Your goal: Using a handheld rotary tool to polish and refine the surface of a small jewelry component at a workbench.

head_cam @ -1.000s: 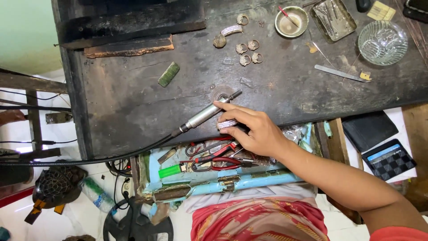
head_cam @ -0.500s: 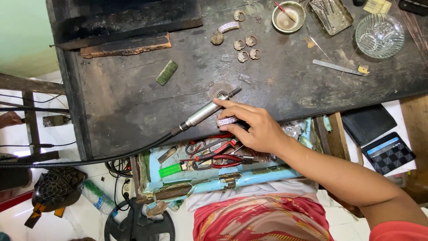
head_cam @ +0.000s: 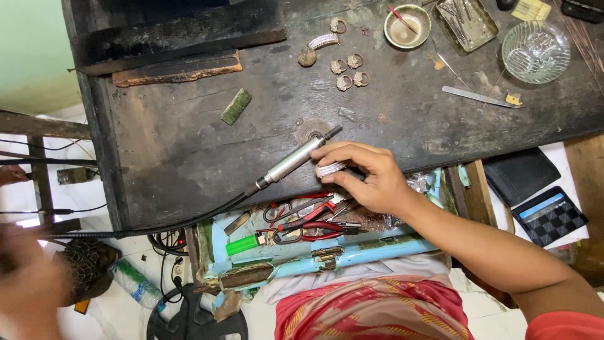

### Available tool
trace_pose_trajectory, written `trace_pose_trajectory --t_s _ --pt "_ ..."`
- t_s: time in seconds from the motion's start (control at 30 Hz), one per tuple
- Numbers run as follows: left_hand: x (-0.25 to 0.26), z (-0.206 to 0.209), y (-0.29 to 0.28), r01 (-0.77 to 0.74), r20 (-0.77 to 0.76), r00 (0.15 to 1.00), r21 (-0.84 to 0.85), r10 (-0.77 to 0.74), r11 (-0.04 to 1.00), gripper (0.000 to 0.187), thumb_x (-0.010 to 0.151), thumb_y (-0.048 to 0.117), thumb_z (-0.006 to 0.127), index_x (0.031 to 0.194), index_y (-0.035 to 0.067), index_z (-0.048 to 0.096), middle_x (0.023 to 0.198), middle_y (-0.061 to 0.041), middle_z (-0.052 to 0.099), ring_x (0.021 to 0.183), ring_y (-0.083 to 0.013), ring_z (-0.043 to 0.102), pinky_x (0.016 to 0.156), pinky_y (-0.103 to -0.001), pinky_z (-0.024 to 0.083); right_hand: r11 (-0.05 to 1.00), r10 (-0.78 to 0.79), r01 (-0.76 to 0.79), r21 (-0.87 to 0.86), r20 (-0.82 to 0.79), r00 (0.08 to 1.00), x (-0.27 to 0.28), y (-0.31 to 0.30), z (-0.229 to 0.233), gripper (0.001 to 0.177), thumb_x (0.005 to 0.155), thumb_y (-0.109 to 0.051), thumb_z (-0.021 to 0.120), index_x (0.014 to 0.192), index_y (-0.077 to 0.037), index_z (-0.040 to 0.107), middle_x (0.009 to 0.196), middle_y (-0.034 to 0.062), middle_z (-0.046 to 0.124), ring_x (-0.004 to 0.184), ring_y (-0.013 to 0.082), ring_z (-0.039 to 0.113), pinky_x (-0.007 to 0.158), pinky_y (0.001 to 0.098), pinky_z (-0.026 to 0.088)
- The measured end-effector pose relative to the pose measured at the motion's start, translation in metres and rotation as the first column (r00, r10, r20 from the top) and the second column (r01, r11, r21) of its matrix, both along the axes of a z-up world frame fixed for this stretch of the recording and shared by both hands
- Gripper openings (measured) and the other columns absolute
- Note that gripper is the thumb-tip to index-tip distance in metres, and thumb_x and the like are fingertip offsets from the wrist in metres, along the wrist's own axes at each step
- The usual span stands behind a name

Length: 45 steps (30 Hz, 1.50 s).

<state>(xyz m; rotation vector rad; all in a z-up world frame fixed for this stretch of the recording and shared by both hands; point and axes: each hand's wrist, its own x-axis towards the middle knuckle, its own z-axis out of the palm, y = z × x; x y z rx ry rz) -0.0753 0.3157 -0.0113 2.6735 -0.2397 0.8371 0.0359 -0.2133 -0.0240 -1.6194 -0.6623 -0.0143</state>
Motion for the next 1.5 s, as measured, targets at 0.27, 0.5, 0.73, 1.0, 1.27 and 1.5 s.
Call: trace_pose_trajectory --t_s 0.27,0.5,0.73,1.0,1.27,1.5 --pt "0.086 0.025 -0.313 0.395 -0.320 0.866 -0.033 -0.384 0.918 0.049 0.096 0.031 0.074 0.128 -0.002 0.060 0.116 -0.020 0.059 0.100 -0.0374 0.061 0.087 -0.046 0.053 0.990 -0.139 0.141 -0.025 0.069 0.988 0.004 -0.025 0.003 0.014 0.090 0.004 0.075 0.102 0.002 0.069 0.097 0.0163 0.071 0.090 0.0255 0.070 0.085 0.0321 0.057" --pt "0.101 0.019 -0.320 0.319 -0.283 0.913 0.050 -0.293 0.946 0.030 0.101 0.021 0.062 0.121 -0.001 0.061 0.093 -0.015 0.058 0.074 -0.0382 0.067 0.062 -0.045 0.056 0.978 -0.189 0.189 0.086 -0.008 0.982 0.016 -0.039 -0.008 0.016 0.088 -0.002 0.078 0.100 0.004 0.070 0.084 0.0152 0.069 0.074 0.0183 0.060 0.070 0.0298 0.053" --pt "0.081 0.005 -0.306 0.318 -0.183 0.926 -0.088 -0.329 0.944 0.032 0.095 0.044 0.066 0.106 0.014 0.069 0.081 -0.001 0.066 0.064 -0.0251 0.070 0.054 -0.034 0.057 0.989 -0.131 0.141 0.054 -0.160 0.979 0.019 -0.032 -0.010 0.015 0.090 -0.002 0.076 0.102 0.000 0.068 0.090 0.0100 0.071 0.074 0.0085 0.051 0.066 0.0211 0.048" --pt "0.079 0.014 -0.313 0.386 -0.265 0.888 -0.016 -0.376 0.922 0.033 0.101 0.041 0.061 0.099 0.008 0.063 0.099 -0.012 0.075 0.052 -0.0260 0.069 0.046 -0.034 0.054 0.998 -0.032 0.021 -0.063 -0.171 0.985 0.026 -0.036 -0.009 0.016 0.089 -0.004 0.076 0.104 -0.005 0.069 0.092 0.0072 0.075 0.062 0.0053 0.043 0.058 0.0188 0.039" --pt "0.077 0.009 -0.318 0.378 -0.260 0.896 0.019 -0.360 0.926 0.032 0.099 0.042 0.064 0.097 0.010 0.064 0.096 -0.011 0.076 0.054 -0.0267 0.071 0.045 -0.034 0.055 0.998 0.057 -0.060 -0.014 -0.166 0.984 0.027 -0.037 -0.010 0.013 0.089 -0.001 0.075 0.099 -0.002 0.068 0.090 0.0106 0.074 0.077 0.0170 0.063 0.076 0.0313 0.050" --pt "0.077 0.009 -0.319 0.374 -0.257 0.900 0.037 -0.352 0.927 0.033 0.098 0.043 0.066 0.098 0.010 0.066 0.096 -0.012 0.076 0.060 -0.0274 0.073 0.048 -0.034 0.057 0.997 0.070 -0.071 0.001 -0.167 0.983 0.028 -0.037 -0.011 0.013 0.088 0.000 0.075 0.099 0.000 0.068 0.090 0.0127 0.074 0.082 0.0213 0.068 0.082 0.0358 0.053"
